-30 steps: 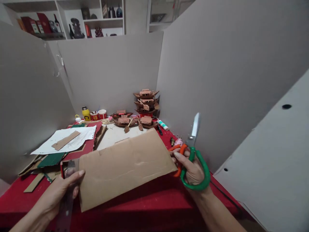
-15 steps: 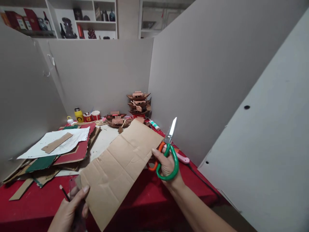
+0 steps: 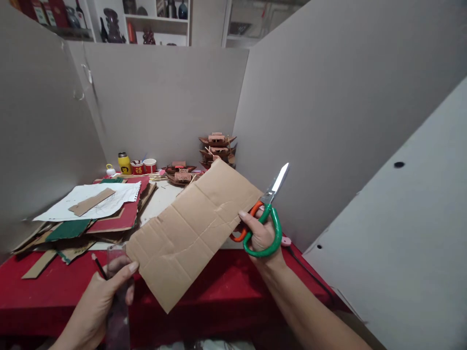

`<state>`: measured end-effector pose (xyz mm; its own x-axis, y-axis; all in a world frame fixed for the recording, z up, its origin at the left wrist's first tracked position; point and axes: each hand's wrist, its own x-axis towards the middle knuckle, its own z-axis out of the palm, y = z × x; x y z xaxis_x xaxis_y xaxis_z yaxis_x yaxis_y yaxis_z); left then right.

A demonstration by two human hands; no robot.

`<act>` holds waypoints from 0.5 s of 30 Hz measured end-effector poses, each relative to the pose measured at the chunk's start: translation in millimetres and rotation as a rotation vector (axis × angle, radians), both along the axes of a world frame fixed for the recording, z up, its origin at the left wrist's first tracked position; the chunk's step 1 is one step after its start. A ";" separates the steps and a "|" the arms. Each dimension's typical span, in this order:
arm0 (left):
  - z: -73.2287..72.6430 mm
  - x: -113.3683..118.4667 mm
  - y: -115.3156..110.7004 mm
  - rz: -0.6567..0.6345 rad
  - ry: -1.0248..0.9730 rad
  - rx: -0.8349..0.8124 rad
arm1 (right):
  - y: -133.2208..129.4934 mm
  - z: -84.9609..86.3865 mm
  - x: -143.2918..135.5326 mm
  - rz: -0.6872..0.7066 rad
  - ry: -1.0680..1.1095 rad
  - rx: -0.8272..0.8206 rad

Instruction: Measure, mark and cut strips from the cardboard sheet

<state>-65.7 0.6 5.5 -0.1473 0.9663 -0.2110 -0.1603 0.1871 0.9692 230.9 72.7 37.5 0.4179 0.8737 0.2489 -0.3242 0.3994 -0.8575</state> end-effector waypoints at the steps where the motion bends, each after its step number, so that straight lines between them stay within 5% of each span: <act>1: -0.5 0.7 1.4 0.007 -0.009 -0.003 | -1.1 -1.6 -0.4 -0.007 0.007 0.006; 8: 11.4 3.3 16.1 0.107 -0.049 0.014 | -9.6 -10.2 3.3 -0.039 0.046 0.002; 15: 73.6 -48.8 49.3 0.273 0.046 0.121 | -22.0 -12.6 32.1 -0.148 0.101 -0.012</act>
